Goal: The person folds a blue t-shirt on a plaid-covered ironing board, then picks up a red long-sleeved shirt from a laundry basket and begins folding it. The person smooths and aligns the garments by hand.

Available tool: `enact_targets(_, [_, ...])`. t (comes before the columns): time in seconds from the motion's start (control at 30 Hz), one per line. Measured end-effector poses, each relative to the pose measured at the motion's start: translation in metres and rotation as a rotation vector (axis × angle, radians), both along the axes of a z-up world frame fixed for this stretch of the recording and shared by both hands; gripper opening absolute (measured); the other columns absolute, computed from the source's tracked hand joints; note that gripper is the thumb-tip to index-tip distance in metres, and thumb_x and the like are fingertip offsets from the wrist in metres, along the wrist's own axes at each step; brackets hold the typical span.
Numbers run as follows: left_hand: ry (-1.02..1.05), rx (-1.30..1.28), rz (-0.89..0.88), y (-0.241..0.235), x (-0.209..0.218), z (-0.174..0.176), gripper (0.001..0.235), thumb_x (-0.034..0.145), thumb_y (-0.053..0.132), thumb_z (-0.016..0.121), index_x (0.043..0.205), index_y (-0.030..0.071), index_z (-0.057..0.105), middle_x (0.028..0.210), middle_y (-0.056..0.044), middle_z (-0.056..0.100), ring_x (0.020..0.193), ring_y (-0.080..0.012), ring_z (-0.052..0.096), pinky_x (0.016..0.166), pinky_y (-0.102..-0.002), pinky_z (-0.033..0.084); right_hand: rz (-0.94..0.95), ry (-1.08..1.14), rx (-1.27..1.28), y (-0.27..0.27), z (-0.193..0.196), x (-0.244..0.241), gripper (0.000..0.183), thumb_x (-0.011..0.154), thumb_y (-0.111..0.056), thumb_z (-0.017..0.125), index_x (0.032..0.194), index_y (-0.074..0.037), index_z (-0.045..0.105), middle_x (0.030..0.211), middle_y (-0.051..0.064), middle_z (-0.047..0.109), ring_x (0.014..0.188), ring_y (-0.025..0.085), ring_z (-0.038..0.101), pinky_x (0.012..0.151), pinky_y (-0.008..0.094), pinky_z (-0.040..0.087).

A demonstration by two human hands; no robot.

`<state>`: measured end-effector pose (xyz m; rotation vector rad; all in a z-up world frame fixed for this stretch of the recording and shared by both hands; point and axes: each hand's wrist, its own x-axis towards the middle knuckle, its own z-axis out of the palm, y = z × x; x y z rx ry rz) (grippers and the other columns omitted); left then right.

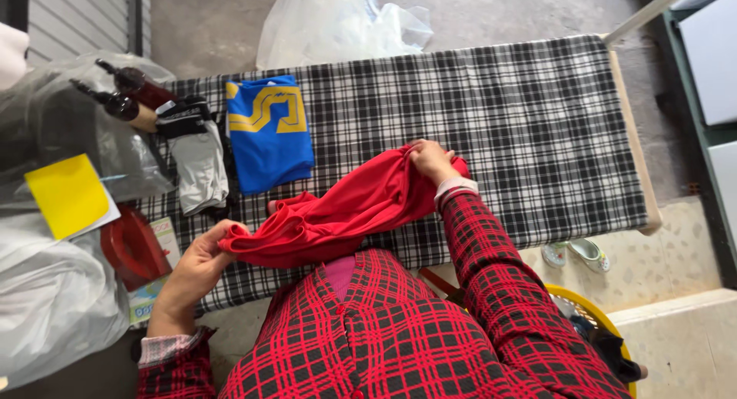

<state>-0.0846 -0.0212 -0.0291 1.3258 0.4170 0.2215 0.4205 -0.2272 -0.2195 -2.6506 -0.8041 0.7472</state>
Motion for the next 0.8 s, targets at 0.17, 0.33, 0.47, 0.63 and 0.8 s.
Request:
enact_targets(0.17, [-0.054,0.123,0.313,-0.003,-0.004,0.002,0.013,0.104,0.010,0.062,0.115,0.005,0.064,0.109,0.003,0.066,0.102,-0.0065,0.060,0.094,-0.025,0.049,-0.273,-0.225,0.336,-0.033,0.035,0.056,0.031,0.103,-0.028,0.052,0.107,-0.010,0.078,0.111,0.018,0.075,0.101,0.037,0.070,0.088,0.044,0.055])
enact_targets(0.33, [-0.125,0.131,0.272,-0.001,0.018,-0.009,0.013,0.104,0.009,0.062,0.117,0.005,0.063,0.108,0.002,0.066,0.098,-0.0065,0.059,0.089,-0.023,0.049,-0.205,-0.752,0.891,-0.137,0.102,0.068,0.022,0.098,-0.005,0.055,0.110,-0.001,0.073,0.122,0.012,0.070,0.114,0.031,0.068,0.101,0.040,0.054])
enact_targets(0.47, [-0.046,0.145,0.106,0.005,0.043,-0.028,0.014,0.105,0.008,0.060,0.117,0.005,0.065,0.105,0.001,0.068,0.097,-0.0061,0.061,0.089,-0.023,0.050,-0.309,-0.901,0.652,-0.212,0.082,0.026,0.024,0.097,-0.008,0.060,0.114,-0.008,0.077,0.134,0.014,0.063,0.118,0.033,0.065,0.098,0.041,0.053])
enact_targets(0.63, [0.124,0.128,0.012,0.006,0.053,-0.055,0.019,0.100,0.003,0.059,0.117,0.006,0.065,0.106,0.003,0.070,0.096,-0.0053,0.061,0.085,-0.023,0.050,-0.618,-0.341,0.265,-0.281,0.014,-0.037,0.023,0.094,-0.023,0.063,0.109,-0.027,0.081,0.122,0.004,0.072,0.107,0.030,0.067,0.091,0.046,0.051])
enact_targets(0.8, [0.165,0.147,-0.037,0.016,0.046,-0.062,0.018,0.101,0.002,0.060,0.117,0.006,0.066,0.105,0.004,0.068,0.097,-0.0053,0.061,0.087,-0.023,0.050,-0.530,-0.606,0.239,-0.288,-0.002,-0.055,0.015,0.082,-0.023,0.074,0.094,-0.021,0.082,0.117,0.008,0.068,0.110,0.032,0.058,0.089,0.051,0.047])
